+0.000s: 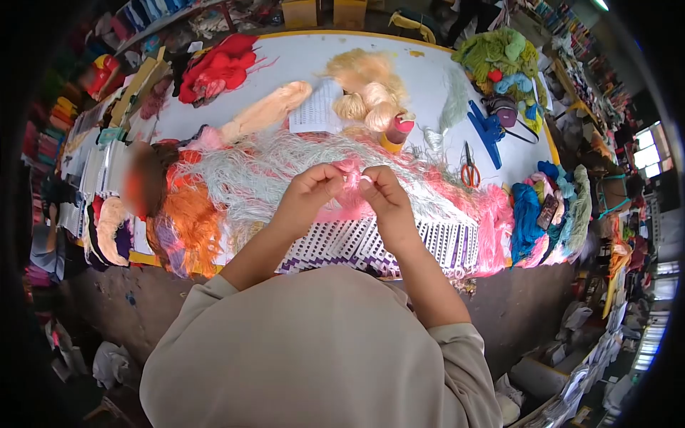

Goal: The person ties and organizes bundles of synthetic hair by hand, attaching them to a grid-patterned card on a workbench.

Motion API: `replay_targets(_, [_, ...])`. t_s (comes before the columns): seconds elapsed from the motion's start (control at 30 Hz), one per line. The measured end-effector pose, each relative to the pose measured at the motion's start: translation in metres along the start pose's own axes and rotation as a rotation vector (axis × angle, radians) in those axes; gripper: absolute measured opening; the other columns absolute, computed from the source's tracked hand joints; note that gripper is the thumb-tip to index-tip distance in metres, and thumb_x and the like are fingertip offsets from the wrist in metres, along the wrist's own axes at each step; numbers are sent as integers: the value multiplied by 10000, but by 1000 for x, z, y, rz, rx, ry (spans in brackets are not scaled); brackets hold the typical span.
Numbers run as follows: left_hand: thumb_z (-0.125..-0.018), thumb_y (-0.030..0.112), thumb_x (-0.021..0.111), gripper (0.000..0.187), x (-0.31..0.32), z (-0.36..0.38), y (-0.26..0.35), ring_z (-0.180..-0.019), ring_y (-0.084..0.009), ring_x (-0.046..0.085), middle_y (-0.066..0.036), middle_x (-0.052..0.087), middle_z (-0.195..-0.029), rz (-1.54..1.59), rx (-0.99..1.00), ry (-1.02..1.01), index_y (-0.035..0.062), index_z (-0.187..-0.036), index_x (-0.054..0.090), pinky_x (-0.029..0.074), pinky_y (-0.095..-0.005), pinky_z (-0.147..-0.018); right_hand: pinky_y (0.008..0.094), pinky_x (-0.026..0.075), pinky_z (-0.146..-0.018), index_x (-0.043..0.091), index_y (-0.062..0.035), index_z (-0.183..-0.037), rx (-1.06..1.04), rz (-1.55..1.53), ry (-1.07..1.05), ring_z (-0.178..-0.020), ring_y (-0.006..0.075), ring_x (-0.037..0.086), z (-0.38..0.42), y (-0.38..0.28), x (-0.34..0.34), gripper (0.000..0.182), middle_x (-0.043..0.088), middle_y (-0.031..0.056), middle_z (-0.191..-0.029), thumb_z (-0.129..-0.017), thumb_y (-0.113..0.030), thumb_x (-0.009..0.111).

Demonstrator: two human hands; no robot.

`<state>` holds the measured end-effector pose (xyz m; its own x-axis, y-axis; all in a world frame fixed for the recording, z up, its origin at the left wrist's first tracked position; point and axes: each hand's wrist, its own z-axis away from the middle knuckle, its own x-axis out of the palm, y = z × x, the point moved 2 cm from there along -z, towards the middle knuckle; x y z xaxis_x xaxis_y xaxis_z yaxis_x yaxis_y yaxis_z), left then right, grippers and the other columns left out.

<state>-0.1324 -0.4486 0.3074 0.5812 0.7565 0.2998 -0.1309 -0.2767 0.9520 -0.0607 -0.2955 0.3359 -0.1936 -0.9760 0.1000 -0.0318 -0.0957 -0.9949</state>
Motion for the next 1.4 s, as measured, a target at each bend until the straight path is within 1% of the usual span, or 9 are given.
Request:
replay_targets(0.27, [-977,117,550,59,-1,4,6,-819,-17,487,50,556,-890,235,-30,-13,61,-965,567,413,-191,-745,254,356,-859,578,-69,-980,119,-391,6,-853,71,473,8,-10,10,51,557,-29,-912,-937,-75,551])
replay_targets(0.37, [-964,167,580,132,5,3,6,-873,-68,535,14,597,-935,175,0,-2,37,-981,592,434,-233,-813,253,362,-854,579,-72,-974,131,-391,38,-855,69,481,9,-4,11,48,564,-33,-895,-934,-75,552])
replay_targets(0.43, [-929,111,605,103,8,5,11,-866,-105,574,-21,620,-932,-367,231,67,15,-967,596,461,-260,-823,246,363,-847,576,-71,-969,115,-345,74,-852,65,479,10,-1,13,41,562,-37,-882,-936,-82,553])
replay_targets(0.47, [-899,65,617,85,7,4,8,-826,-139,585,-49,620,-902,-441,284,87,1,-950,592,471,-280,-794,239,366,-832,573,-70,-964,112,-311,93,-844,59,476,12,0,16,40,556,-39,-879,-943,-100,557])
replay_targets(0.7, [-941,87,558,76,4,0,-1,-812,-136,529,-56,584,-912,-518,368,50,15,-950,536,442,-268,-771,211,359,-757,584,-76,-961,272,-319,86,-779,32,437,14,14,14,109,519,-65,-808,-977,-181,561])
replay_targets(0.9, [-1012,131,454,109,-1,-3,-9,-811,-98,440,-26,541,-974,-274,193,-59,36,-990,504,405,-241,-769,236,378,-824,601,-74,-952,157,-391,111,-826,58,492,14,6,15,105,577,-35,-852,-977,-152,537])
replay_targets(1.1, [-1042,165,410,158,-6,-4,-15,-940,-95,515,-39,568,-1063,138,-56,-38,50,-1013,513,439,-284,-886,290,415,-873,581,-74,-982,140,-632,86,-892,108,565,15,12,6,116,636,18,-947,-985,-169,515])
replay_targets(1.17, [-1040,183,419,166,-6,-5,-12,-1010,-117,550,-63,580,-1117,429,-103,-4,47,-1050,514,452,-315,-936,310,431,-890,575,-73,-1012,167,-668,134,-919,124,586,15,4,7,131,647,31,-972,-992,-181,503])
replay_targets(1.4, [-1038,178,427,163,0,-4,-6,-980,-107,552,-62,583,-1121,396,-44,-7,45,-1061,518,456,-288,-897,297,473,-842,559,-67,-1082,213,-498,52,-938,116,591,17,13,2,209,629,31,-1012,-981,-249,543])
